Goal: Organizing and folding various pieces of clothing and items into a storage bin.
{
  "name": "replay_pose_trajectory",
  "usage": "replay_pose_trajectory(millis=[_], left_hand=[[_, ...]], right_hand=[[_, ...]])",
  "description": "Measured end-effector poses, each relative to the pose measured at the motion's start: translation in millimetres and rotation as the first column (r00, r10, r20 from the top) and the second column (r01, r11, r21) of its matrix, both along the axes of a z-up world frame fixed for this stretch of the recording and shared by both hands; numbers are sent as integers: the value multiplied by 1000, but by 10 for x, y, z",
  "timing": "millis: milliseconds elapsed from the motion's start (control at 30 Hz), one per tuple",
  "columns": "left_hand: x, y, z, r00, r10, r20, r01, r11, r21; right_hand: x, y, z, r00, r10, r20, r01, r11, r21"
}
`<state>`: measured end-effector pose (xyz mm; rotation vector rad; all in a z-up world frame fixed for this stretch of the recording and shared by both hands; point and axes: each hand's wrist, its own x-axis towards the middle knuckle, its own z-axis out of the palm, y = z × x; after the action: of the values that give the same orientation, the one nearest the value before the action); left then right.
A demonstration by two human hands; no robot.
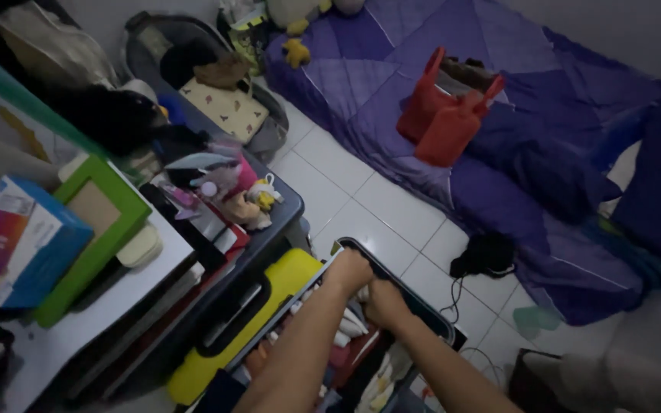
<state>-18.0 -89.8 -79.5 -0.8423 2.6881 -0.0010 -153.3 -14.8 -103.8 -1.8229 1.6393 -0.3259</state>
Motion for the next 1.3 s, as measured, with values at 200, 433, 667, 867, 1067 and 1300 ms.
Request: replay_pose_trajectory(millis=[200, 433, 667, 867, 1067, 1300], left_hand=[[-99, 8, -104, 998, 59, 24, -59, 998, 31], [406, 412, 1299, 973, 153, -170, -121, 975, 187], [856, 1018, 1361, 823, 56, -566, -8, 996, 87], [736, 1209, 1164, 837, 233, -495, -220, 972, 86], [761, 1138, 923, 891, 201, -408, -219, 976, 0], [783, 1159, 675, 856, 122, -503, -210, 970, -123]], right_hand=[[-169, 87, 14, 995, 67, 73, -64, 997, -38], [-157, 249, 1043, 956, 16, 292, -57, 990, 132], [-36, 35, 1107, 997, 67, 38, -65, 997, -50], [164, -140, 952, 982, 170, -79, -174, 984, -49], [303, -240, 815, 907, 221, -357, -240, 971, -8], [541, -469, 175, 896, 60, -441, -69, 998, -3]])
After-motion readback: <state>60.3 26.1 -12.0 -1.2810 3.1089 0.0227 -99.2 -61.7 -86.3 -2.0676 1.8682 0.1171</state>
